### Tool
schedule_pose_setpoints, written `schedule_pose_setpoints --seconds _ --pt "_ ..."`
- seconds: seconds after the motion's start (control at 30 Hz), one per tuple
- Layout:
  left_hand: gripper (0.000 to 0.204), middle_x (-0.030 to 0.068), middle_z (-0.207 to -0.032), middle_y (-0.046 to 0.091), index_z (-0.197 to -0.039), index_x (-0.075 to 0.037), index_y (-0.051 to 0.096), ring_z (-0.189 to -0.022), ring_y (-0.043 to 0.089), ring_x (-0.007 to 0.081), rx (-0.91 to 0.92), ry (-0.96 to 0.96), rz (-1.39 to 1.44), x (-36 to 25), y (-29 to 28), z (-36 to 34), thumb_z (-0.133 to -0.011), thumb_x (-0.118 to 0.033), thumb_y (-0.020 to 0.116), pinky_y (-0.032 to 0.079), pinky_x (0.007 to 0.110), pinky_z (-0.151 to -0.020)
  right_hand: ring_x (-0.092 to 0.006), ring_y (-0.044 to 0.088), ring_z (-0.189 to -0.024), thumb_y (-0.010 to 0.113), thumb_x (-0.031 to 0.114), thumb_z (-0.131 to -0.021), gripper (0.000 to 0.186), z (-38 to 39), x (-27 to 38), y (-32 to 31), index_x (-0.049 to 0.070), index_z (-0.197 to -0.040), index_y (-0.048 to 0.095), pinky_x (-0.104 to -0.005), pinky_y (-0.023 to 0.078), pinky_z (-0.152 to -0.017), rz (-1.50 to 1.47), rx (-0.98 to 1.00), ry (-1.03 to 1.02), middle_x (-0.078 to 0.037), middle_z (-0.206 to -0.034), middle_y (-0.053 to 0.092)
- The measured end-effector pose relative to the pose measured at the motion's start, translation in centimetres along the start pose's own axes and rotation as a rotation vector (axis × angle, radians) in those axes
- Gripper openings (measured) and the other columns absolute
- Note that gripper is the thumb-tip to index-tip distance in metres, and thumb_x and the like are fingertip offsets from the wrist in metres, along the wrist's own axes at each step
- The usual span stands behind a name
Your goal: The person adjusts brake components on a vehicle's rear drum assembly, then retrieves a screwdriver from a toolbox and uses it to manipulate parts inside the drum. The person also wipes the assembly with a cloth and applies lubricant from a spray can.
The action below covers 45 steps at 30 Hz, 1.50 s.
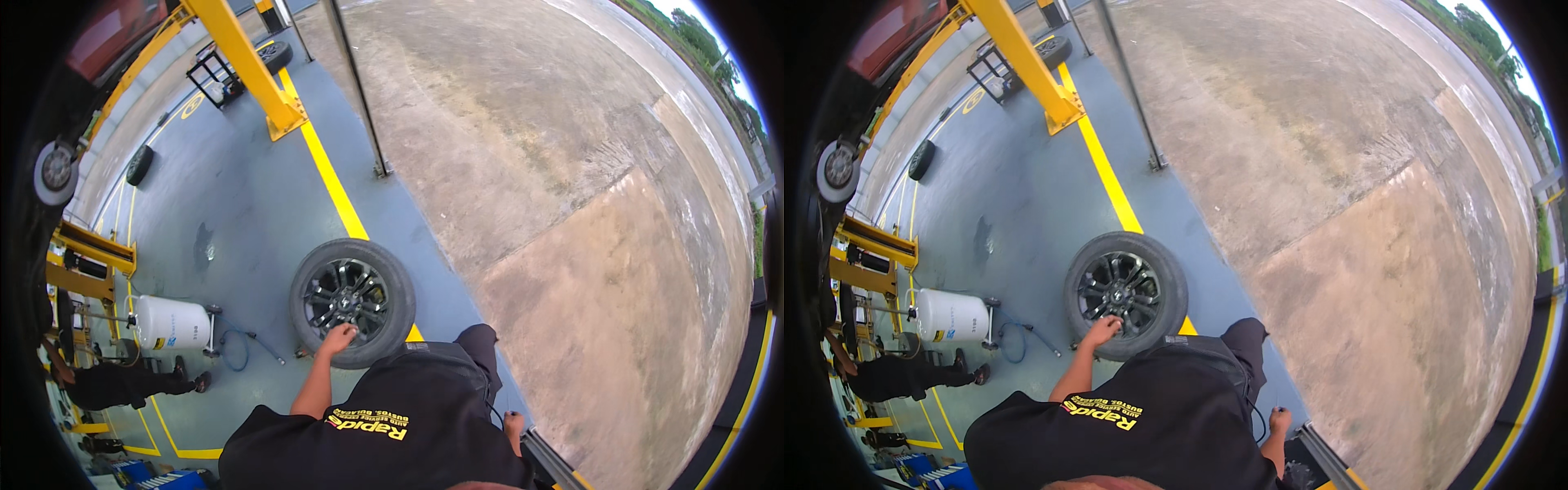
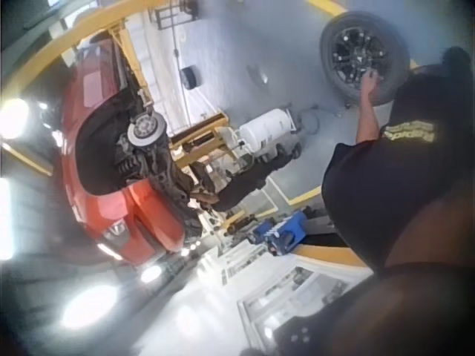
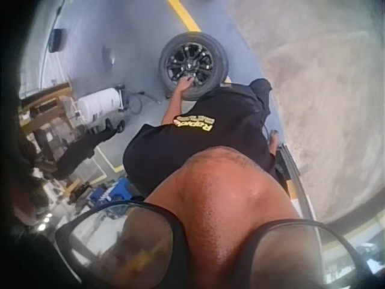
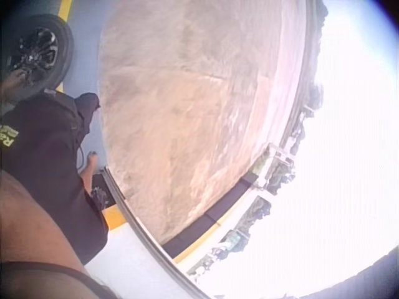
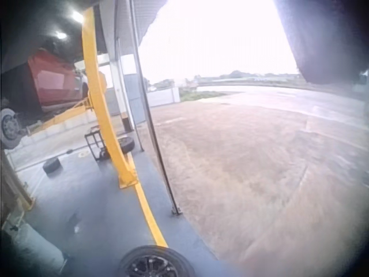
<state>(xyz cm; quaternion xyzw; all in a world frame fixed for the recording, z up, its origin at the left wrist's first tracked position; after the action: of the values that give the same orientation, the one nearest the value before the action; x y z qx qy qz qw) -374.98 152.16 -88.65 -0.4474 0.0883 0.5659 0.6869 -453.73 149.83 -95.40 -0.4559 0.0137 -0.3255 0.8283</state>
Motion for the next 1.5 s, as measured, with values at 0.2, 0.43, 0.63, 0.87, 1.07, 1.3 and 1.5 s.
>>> schedule_pose_setpoints --seconds 0.2,0.43,0.63,0.87,1.07,1.3,1.5 --pt "0.039 0.0206 -0.12 0.078 -0.126 -0.005 0.077 -0.114 0.075 0.0366 -0.118 -0.034 -0.064 -16.6 -2.0 -18.2 -0.103 -0.035 0.066 0.056 0.045 -0.1 -0.05 0.075 -0.102 0.067 0.015 -0.08 0.024 -16.1 8.2 -8.0 -0.003 -0.093 0.077 -0.0515 0.06 -0.092 0.007 -0.144 0.084 -0.033 -0.096 0.076" --pt "0.038 0.0161 -0.106 0.081 -0.123 -0.001 0.078 -0.098 0.078 0.0256 -0.056 -0.139 0.073 -29.6 1.5 -31.0 -0.103 -0.031 0.066 0.058 0.039 -0.092 -0.0495 0.075 -0.097 0.068 0.025 -0.089 0.029 -46.8 28.5 -21.8 -0.003 -0.095 0.075 -0.0548 0.058 -0.088 0.077 -0.197 -0.038 -0.03 -0.097 0.076" --pt "0.035 0.0132 -0.099 0.079 -0.123 0.004 0.075 -0.086 0.076 0.022 -0.266 -0.198 0.211 -37.1 -1.7 -38.5 -0.106 -0.025 0.065 0.059 0.038 -0.081 -0.0468 0.075 -0.108 0.07 0.039 -0.096 0.045 -66.5 70.2 -35.6 -0.002 -0.112 0.081 -0.0514 0.057 -0.095 0.001 -0.191 -0.297 -0.031 -0.108 0.077" --pt "0.028 0.0126 -0.101 0.078 -0.119 0.006 0.075 -0.085 0.075 0.0195 -0.518 -0.321 0.526 -44.9 -10.9 -56.6 -0.109 -0.016 0.062 0.06 0.036 -0.08 -0.0506 0.072 -0.11 0.065 0.038 -0.101 0.045 -74.8 113.6 -37.0 0.0 -0.125 0.071 -0.0564 0.056 -0.094 0.078 -0.168 -0.566 -0.031 -0.113 0.076" --pt "0.033 0.0175 -0.106 0.08 -0.123 0.001 0.075 -0.092 0.078 0.0233 -0.554 -0.053 0.42 -59.2 -26.1 -80.1 -0.107 -0.025 0.063 0.06 0.038 -0.085 -0.0555 0.066 -0.119 0.064 0.029 -0.092 0.047 -86.4 127.4 -29.0 -0.006 -0.123 0.062 -0.06 0.054 -0.1 0.342 0.066 -0.625 -0.039 -0.12 0.07" --pt "0.034 0.0217 -0.114 0.079 -0.125 -0.006 0.077 -0.11 0.076 0.037 -0.465 -0.121 0.496 -67.1 -40.5 -102.6 -0.107 -0.03 0.061 0.058 0.046 -0.096 -0.0389 0.078 -0.086 0.072 0.022 -0.078 0.014 -98.1 132.2 -23.4 0.01 -0.08 0.079 -0.0514 0.061 -0.077 0.984 0.059 -0.937 -0.018 -0.09 0.08" --pt "0.039 0.0207 -0.118 0.078 -0.121 -0.009 0.08 -0.106 0.075 0.04 0.025 -0.375 -0.123 -56.3 -42.6 -112.9 -0.106 -0.034 0.054 0.058 0.049 -0.098 -0.0401 0.078 -0.095 0.072 0.027 -0.078 0.021 -102.6 151.8 -14.2 0.01 -0.088 0.082 -0.0505 0.062 -0.084 0.756 0.229 -0.462 -0.018 -0.094 0.08"
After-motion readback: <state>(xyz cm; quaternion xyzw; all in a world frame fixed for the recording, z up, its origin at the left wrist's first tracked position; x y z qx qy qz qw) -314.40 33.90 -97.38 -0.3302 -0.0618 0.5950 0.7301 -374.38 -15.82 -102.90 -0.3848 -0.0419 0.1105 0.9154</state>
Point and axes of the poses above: each hand's wrist, its own z-axis away from the middle knuckle, its own y-axis out of the palm, x = y × z, the point moved 10 cm from there along -z, towards the middle knuckle
